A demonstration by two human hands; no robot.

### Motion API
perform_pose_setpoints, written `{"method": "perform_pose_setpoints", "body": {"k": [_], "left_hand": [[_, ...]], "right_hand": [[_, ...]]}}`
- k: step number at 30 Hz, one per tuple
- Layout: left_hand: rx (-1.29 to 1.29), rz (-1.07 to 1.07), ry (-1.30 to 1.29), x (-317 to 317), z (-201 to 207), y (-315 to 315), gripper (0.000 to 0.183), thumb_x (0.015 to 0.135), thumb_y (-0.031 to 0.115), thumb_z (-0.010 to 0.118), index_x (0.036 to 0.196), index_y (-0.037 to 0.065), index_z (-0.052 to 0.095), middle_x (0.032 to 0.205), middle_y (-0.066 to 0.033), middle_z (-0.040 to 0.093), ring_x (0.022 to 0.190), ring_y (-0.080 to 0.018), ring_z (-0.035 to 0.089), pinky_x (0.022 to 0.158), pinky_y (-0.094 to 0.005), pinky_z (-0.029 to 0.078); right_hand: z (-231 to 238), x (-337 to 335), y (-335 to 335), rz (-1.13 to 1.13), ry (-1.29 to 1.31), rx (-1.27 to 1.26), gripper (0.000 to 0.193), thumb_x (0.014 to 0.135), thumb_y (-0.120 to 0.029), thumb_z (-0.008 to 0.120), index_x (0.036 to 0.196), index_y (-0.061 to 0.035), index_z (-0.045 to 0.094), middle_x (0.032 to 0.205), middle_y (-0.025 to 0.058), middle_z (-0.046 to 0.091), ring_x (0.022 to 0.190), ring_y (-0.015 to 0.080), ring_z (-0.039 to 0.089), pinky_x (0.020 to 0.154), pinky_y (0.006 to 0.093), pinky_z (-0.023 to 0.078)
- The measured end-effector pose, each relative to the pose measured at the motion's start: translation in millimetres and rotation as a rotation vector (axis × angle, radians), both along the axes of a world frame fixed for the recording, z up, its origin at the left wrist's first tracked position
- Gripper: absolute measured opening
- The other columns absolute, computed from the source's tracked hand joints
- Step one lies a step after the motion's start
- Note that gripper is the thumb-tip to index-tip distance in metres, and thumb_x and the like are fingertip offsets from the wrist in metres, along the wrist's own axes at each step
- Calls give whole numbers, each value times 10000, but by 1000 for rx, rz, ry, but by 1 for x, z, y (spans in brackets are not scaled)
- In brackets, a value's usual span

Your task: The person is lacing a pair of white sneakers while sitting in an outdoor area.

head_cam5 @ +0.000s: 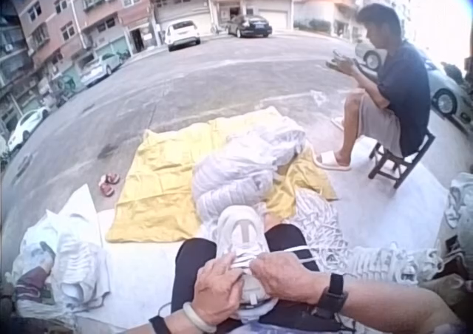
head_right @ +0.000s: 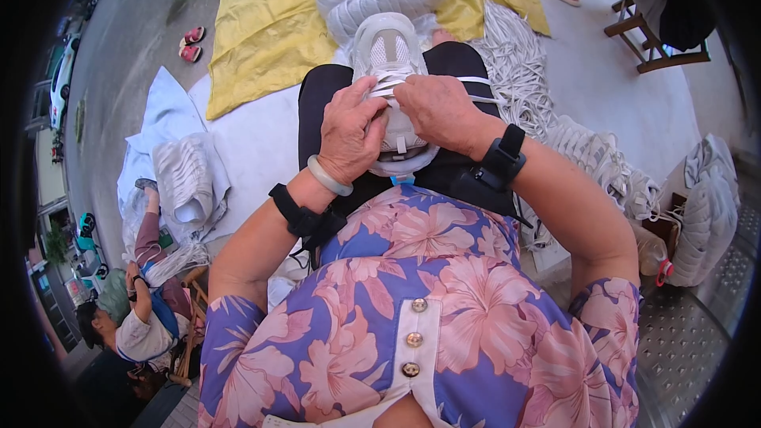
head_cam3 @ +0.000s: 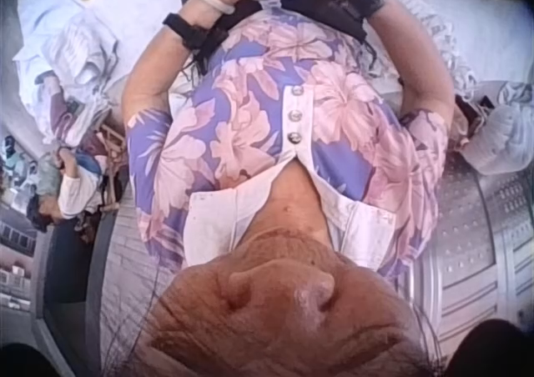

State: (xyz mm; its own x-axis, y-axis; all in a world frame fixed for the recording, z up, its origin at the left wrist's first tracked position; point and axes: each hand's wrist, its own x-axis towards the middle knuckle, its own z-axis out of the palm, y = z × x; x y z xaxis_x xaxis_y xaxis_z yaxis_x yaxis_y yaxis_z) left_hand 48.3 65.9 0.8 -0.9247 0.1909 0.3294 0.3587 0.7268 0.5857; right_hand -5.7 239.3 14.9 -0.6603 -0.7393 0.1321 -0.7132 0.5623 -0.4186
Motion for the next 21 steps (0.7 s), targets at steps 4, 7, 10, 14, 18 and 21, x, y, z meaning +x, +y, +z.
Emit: {"method": "perform_pose_setpoints", "body": {"k": [4,7,10,14,18,21], "left_hand": [[-38,2,-7,-1,3,1,211,692,58,620,903,55,626,1150,-140,554,998,-322,525,836,-387,404],[-26,-6,-49,-1,5,0,216,678,40,615,894,47,615,1154,-140,553,991,-329,529,838,-392,406],[24,2,-57,-2,4,3,213,673,33,610,886,46,607,1158,-140,550,981,-335,530,833,-394,410],[-17,9,-42,-2,6,6,212,675,28,605,886,46,607,1161,-139,546,970,-340,528,825,-395,413],[-50,20,-31,0,2,7,185,692,31,597,875,47,620,1163,-140,545,980,-339,522,828,-397,410],[-66,-11,6,1,3,5,172,701,41,599,870,51,632,1160,-144,547,985,-338,521,835,-400,408]], "right_hand": [[-1,3,-5,-75,-31,-13,65,765,-99,566,795,-45,547,759,126,576,725,313,591,622,400,465],[13,5,-3,-146,-114,42,63,781,-100,559,800,-41,554,773,134,573,727,320,589,623,406,461],[8,7,6,-156,-99,-46,79,777,-110,573,809,-39,559,782,141,565,725,326,589,617,412,459],[-3,10,-3,-203,-96,-57,78,753,-87,582,815,-43,566,786,137,557,726,329,590,618,413,463],[-8,12,-9,-224,-127,-105,114,706,-42,582,819,-51,567,810,130,553,733,330,589,628,416,465],[-9,13,-6,-190,-145,-109,137,685,-27,584,820,-48,565,821,130,553,735,329,590,631,413,467]]}}
